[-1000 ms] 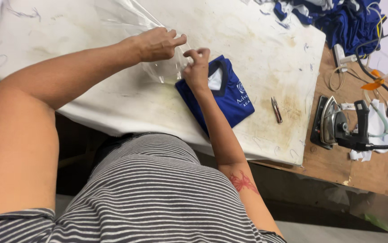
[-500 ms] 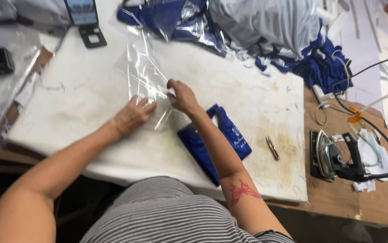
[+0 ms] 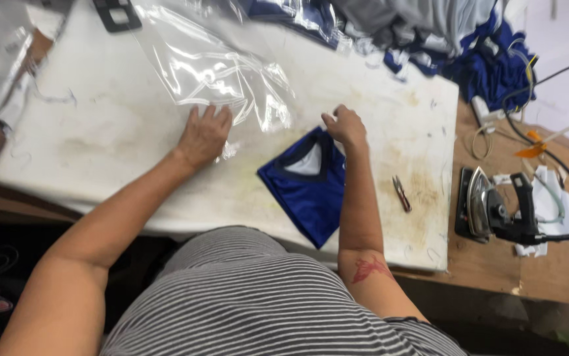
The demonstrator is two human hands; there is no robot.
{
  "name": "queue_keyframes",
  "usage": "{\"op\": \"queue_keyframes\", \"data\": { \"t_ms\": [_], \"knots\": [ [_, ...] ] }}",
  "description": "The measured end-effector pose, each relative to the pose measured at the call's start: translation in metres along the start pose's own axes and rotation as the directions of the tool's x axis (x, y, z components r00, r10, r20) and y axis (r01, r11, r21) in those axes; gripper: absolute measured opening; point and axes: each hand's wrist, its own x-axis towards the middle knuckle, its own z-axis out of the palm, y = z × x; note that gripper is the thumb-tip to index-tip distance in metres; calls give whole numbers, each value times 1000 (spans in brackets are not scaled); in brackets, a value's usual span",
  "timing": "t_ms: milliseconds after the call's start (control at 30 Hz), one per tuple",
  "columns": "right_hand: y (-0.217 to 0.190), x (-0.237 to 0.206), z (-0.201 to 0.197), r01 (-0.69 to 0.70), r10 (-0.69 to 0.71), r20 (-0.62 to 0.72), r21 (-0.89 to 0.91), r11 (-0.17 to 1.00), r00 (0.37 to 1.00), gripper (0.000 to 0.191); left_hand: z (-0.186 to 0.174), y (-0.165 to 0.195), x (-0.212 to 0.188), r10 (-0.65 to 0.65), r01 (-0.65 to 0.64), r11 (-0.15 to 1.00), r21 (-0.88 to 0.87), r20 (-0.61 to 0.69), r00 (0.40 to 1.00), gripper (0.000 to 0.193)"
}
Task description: The person trims loose threads from a blue athletic jersey using small scissors, then folds the jersey and places it into a clear plastic bag. The person repeats the trimming process on a white athletic jersey.
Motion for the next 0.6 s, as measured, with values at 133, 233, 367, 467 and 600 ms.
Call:
{"op": "queue_keyframes", "data": {
  "t_ms": [133, 233, 367, 467, 600],
  "knots": [
    [42, -31, 12, -39, -23, 208, 288, 957, 978, 40, -2, 15, 20, -130, 148, 979, -140, 128, 983, 75],
    [47, -47, 15, -13, -105, 178, 559, 829, 978, 27, -4, 31, 32, -143, 164, 971, -173, 124, 982, 89],
    [36, -51, 1, 153, -365, 69, 825, 544, 928, 21, -6, 54, 33, -40, 53, 989, -138, 92, 995, 86],
    [10, -36, -1, 209, -428, 72, 792, 574, 901, 19, -8, 63, 23, 47, -41, 996, -77, 81, 996, 84],
    [-40, -5, 16, 115, -203, 19, 772, 625, 979, 23, -12, 61, 0, 107, -100, 985, -141, 43, 993, 78]
  ]
}}
